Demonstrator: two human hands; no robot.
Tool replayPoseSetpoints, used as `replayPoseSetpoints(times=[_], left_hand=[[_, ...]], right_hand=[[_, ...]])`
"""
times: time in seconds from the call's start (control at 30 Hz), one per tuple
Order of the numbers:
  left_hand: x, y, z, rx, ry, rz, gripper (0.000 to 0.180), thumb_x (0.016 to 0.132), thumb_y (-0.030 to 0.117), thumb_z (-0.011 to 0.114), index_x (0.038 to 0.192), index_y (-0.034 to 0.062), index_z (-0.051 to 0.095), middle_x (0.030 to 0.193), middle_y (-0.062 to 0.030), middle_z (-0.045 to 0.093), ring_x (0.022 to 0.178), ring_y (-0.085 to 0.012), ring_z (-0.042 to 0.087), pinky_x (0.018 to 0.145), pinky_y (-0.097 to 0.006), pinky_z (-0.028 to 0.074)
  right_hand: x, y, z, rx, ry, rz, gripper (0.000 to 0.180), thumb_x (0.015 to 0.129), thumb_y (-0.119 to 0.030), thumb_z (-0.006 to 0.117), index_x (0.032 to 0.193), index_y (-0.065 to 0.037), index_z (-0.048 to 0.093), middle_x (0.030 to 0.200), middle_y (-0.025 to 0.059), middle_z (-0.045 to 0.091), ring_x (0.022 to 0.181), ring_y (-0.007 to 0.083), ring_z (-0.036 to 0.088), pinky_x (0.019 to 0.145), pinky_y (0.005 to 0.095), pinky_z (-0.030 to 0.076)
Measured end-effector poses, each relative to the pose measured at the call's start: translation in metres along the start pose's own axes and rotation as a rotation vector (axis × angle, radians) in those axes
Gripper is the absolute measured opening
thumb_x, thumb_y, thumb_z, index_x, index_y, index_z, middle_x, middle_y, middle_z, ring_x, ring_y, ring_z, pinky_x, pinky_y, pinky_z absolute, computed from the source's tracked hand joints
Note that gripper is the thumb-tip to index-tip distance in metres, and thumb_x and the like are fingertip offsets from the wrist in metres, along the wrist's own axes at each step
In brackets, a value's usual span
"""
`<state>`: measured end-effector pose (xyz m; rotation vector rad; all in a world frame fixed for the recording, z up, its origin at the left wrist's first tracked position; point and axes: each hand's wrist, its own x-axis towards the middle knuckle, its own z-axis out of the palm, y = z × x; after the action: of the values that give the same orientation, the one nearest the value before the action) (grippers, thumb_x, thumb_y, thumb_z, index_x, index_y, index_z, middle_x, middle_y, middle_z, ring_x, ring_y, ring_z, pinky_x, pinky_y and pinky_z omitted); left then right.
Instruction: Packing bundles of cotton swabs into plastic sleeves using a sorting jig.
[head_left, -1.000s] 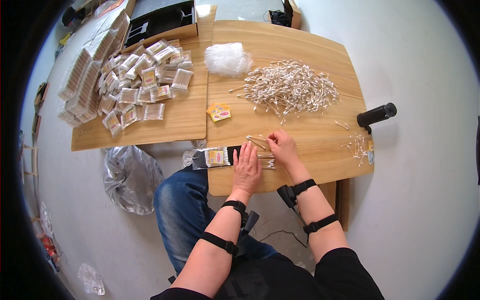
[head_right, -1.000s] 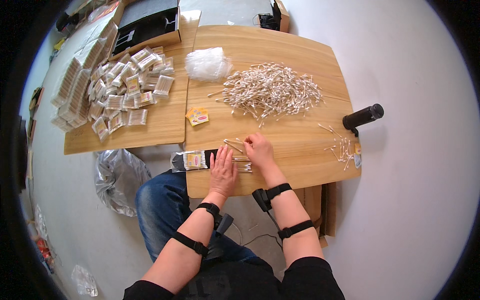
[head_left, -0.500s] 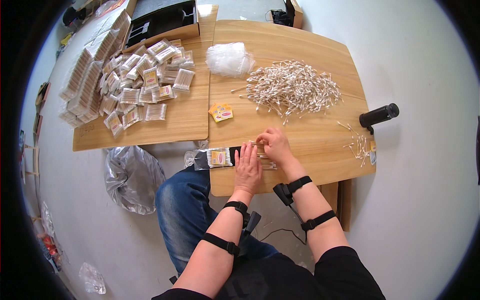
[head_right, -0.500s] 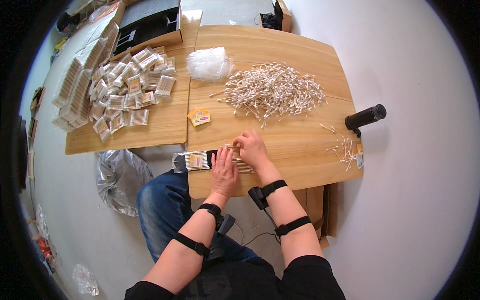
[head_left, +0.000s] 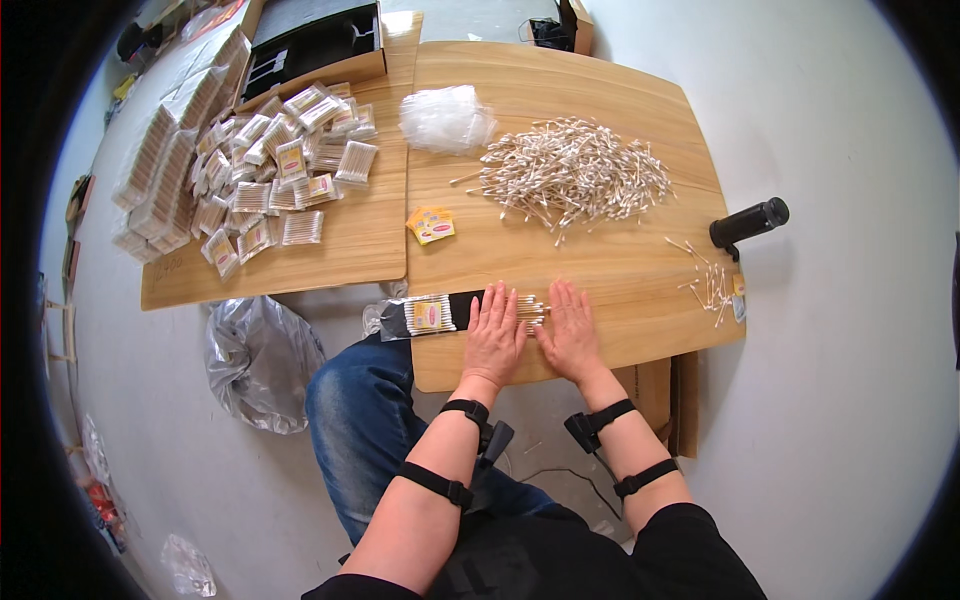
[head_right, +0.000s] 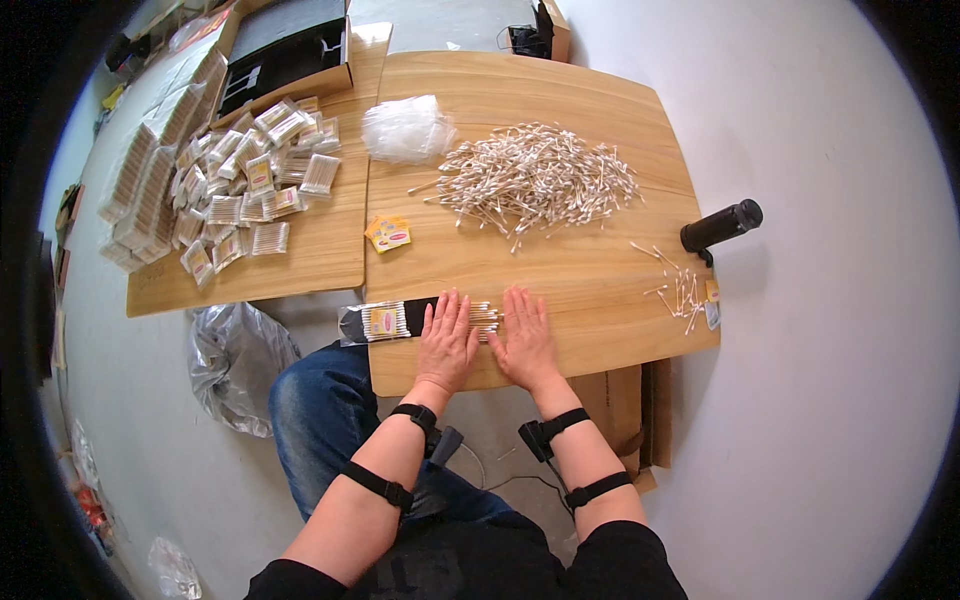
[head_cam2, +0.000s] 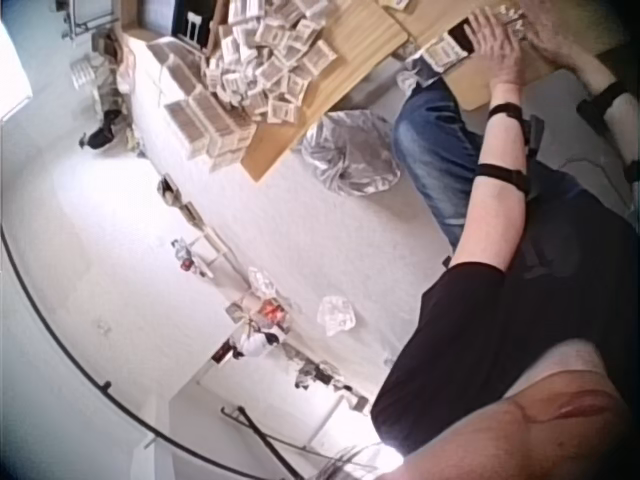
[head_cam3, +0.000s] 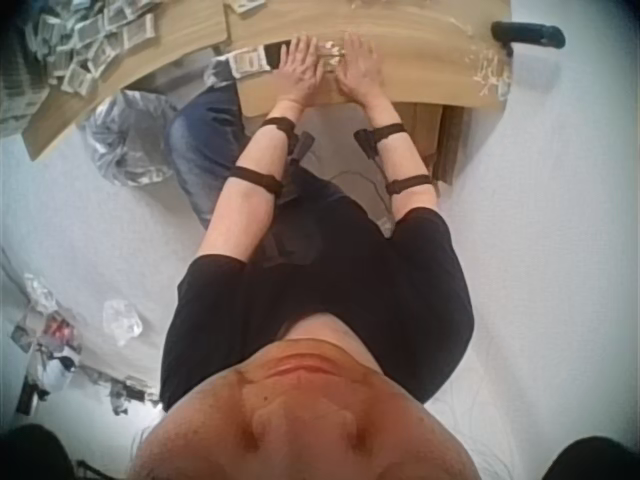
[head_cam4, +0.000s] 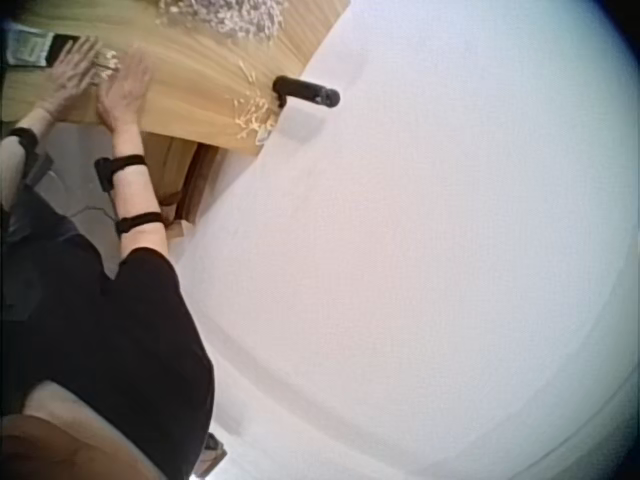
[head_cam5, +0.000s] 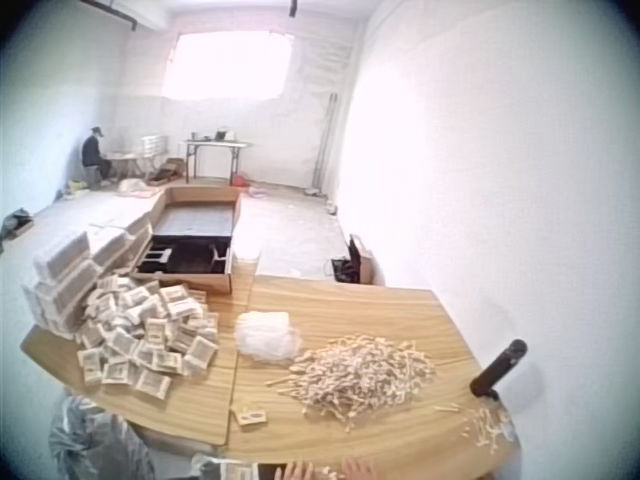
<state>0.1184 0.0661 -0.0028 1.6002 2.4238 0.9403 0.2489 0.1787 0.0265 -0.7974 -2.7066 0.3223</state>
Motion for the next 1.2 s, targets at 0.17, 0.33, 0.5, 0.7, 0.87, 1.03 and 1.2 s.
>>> replayPoseSetpoints(times=[0.17, 0.33, 0.5, 0.7, 0.87, 1.03, 1.2], left_hand=[[-0.002, -0.001, 0.000, 0.044, -0.083, 0.039, 0.063, 0.097, 0.035, 0.051, 0.148, 0.0005, 0.038, 0.156, -0.0187, 0.034, 0.147, -0.0311, 0.027, 0.121, -0.048, 0.016], [-0.003, -0.003, 0.004, 0.076, -0.106, 0.043, 0.063, 0.100, 0.040, 0.043, 0.149, -0.0005, 0.036, 0.157, -0.0181, 0.031, 0.148, -0.0303, 0.025, 0.121, -0.047, 0.015], [-0.003, -0.006, 0.002, 0.117, -0.128, 0.033, 0.061, 0.101, 0.039, 0.042, 0.149, 0.0012, 0.036, 0.158, -0.0157, 0.031, 0.149, -0.0279, 0.025, 0.121, -0.046, 0.015], [0.000, -0.005, -0.009, 0.162, -0.243, 0.035, 0.062, 0.101, 0.042, 0.040, 0.151, 0.0064, 0.036, 0.160, -0.0115, 0.029, 0.149, -0.0248, 0.023, 0.121, -0.047, 0.014], [-0.007, -0.011, -0.008, 0.200, -0.180, 0.089, 0.061, 0.101, 0.041, 0.042, 0.152, 0.0077, 0.035, 0.160, -0.0114, 0.029, 0.150, -0.0252, 0.023, 0.121, -0.047, 0.014], [-0.008, -0.011, -0.006, 0.265, -0.126, 0.095, 0.060, 0.101, 0.038, 0.040, 0.153, 0.0082, 0.033, 0.161, -0.0104, 0.027, 0.149, -0.0242, 0.023, 0.121, -0.047, 0.014], [-0.005, -0.008, -0.007, 0.250, -0.153, 0.037, 0.057, 0.101, 0.032, 0.040, 0.152, 0.0081, 0.033, 0.161, -0.0105, 0.026, 0.149, -0.0239, 0.024, 0.121, -0.045, 0.014]], right_hand=[[-0.004, -0.018, 0.013, -0.109, -0.161, -0.023, 0.073, 0.091, -0.034, 0.054, 0.151, 0.001, 0.032, 0.157, 0.0194, 0.031, 0.148, 0.0340, 0.024, 0.121, 0.0539, 0.010], [-0.001, -0.027, 0.016, -0.169, -0.168, -0.036, 0.067, 0.092, -0.029, 0.049, 0.151, 0.001, 0.033, 0.157, 0.0196, 0.031, 0.148, 0.0323, 0.025, 0.121, 0.0532, 0.010], [0.001, -0.032, 0.016, -0.091, -0.124, -0.015, 0.063, 0.093, -0.026, 0.048, 0.149, 0.000, 0.036, 0.156, 0.0185, 0.035, 0.147, 0.0307, 0.029, 0.120, 0.0522, 0.013], [-0.002, -0.025, 0.019, -0.085, -0.099, 0.022, 0.061, 0.093, -0.029, 0.051, 0.149, -0.005, 0.039, 0.155, 0.0137, 0.038, 0.145, 0.0272, 0.032, 0.120, 0.0514, 0.016], [-0.002, -0.028, 0.017, -0.088, -0.052, -0.009, 0.059, 0.094, -0.028, 0.052, 0.147, -0.004, 0.041, 0.151, 0.0145, 0.044, 0.142, 0.0287, 0.037, 0.119, 0.0501, 0.020], [-0.002, -0.026, 0.025, -0.022, 0.080, 0.068, 0.054, 0.095, -0.026, 0.051, 0.144, -0.003, 0.045, 0.149, 0.0155, 0.046, 0.141, 0.0298, 0.040, 0.118, 0.0468, 0.024], [-0.001, -0.028, 0.025, -0.063, 0.082, 0.085, 0.051, 0.096, -0.024, 0.050, 0.143, -0.004, 0.047, 0.148, 0.0149, 0.047, 0.139, 0.0296, 0.041, 0.117, 0.0465, 0.026]])
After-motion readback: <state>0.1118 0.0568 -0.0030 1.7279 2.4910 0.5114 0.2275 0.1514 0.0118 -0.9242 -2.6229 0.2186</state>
